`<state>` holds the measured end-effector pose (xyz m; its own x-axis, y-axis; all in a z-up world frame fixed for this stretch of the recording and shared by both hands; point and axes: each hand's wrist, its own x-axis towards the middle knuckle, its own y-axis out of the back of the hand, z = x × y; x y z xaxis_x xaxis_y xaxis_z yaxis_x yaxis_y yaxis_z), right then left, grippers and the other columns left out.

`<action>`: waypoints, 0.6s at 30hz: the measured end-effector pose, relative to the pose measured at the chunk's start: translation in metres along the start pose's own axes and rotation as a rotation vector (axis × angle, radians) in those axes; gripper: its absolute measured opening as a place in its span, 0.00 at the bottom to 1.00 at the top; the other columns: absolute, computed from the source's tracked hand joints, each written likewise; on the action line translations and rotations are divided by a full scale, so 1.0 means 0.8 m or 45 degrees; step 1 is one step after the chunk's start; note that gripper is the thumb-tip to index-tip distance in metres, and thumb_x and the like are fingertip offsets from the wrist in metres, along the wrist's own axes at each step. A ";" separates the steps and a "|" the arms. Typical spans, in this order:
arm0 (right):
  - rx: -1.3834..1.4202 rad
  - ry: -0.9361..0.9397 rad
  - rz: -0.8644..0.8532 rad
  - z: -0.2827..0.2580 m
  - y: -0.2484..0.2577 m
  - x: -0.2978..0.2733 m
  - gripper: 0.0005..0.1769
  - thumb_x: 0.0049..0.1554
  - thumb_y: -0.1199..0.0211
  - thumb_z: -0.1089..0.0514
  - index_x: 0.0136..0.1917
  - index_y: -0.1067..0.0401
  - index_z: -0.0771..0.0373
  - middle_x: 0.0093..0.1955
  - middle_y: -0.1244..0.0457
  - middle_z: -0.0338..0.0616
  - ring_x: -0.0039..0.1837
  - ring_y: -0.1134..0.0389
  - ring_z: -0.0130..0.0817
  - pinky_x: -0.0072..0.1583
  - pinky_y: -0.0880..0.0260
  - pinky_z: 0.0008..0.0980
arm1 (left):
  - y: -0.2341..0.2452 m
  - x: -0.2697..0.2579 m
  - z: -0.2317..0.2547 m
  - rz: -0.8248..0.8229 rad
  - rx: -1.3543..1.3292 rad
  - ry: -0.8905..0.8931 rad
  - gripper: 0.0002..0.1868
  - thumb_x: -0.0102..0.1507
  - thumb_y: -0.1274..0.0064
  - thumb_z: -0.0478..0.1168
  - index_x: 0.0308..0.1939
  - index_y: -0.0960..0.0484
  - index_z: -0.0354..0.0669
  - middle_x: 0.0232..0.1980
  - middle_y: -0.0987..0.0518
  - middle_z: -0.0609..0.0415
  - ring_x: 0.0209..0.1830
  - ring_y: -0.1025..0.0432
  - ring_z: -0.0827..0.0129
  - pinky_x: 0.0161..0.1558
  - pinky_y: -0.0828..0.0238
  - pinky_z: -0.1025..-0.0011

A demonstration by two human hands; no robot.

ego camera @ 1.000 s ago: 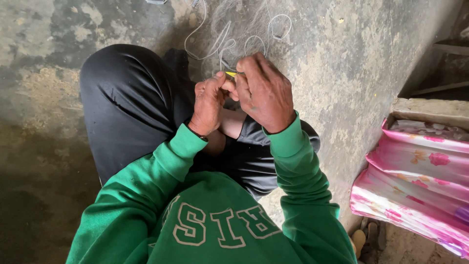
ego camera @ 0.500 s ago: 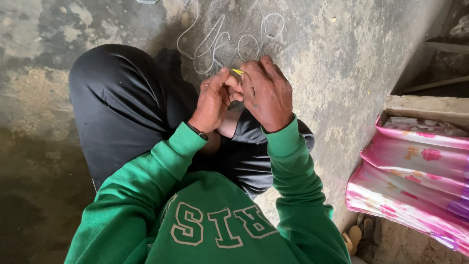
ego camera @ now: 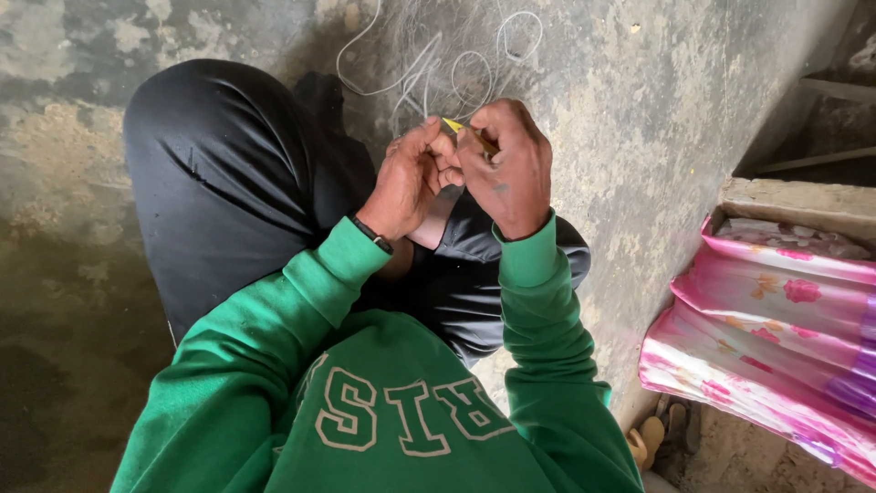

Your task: Repairing a fine-mesh fishing net using a yellow net needle

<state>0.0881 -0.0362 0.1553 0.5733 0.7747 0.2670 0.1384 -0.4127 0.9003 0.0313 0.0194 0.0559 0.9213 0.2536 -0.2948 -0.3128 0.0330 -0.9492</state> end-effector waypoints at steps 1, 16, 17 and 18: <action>0.065 -0.031 0.040 -0.002 -0.001 0.000 0.07 0.46 0.41 0.68 0.37 0.38 0.63 0.29 0.47 0.45 0.29 0.39 0.43 0.31 0.39 0.33 | -0.003 -0.001 0.002 0.006 -0.013 0.031 0.20 0.60 0.60 0.44 0.20 0.30 0.30 0.21 0.28 0.43 0.21 0.27 0.65 0.22 0.26 0.75; -0.001 0.146 0.043 -0.012 -0.012 0.029 0.02 0.50 0.44 0.63 0.38 0.31 0.61 0.39 0.53 0.39 0.41 0.48 0.31 0.41 0.44 0.29 | -0.008 0.016 -0.002 -0.019 0.048 -0.037 0.13 0.59 0.58 0.41 0.19 0.30 0.42 0.21 0.29 0.57 0.20 0.32 0.77 0.27 0.29 0.80; -0.050 0.197 0.109 -0.022 -0.011 0.034 0.05 0.50 0.47 0.61 0.36 0.31 0.61 0.39 0.54 0.39 0.40 0.49 0.32 0.47 0.50 0.33 | -0.007 0.017 -0.003 0.032 0.082 -0.045 0.14 0.58 0.57 0.42 0.17 0.31 0.44 0.19 0.30 0.60 0.19 0.35 0.80 0.25 0.32 0.82; -0.049 0.200 0.107 -0.023 -0.012 0.041 0.05 0.50 0.47 0.61 0.36 0.31 0.61 0.39 0.54 0.39 0.40 0.49 0.32 0.47 0.50 0.33 | -0.008 0.017 -0.002 0.034 0.080 -0.048 0.14 0.58 0.57 0.42 0.17 0.31 0.44 0.19 0.30 0.60 0.19 0.35 0.80 0.25 0.32 0.82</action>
<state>0.0906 0.0018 0.1617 0.4477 0.8050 0.3893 0.0627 -0.4625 0.8844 0.0465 0.0214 0.0582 0.9034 0.2917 -0.3143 -0.3520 0.0858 -0.9320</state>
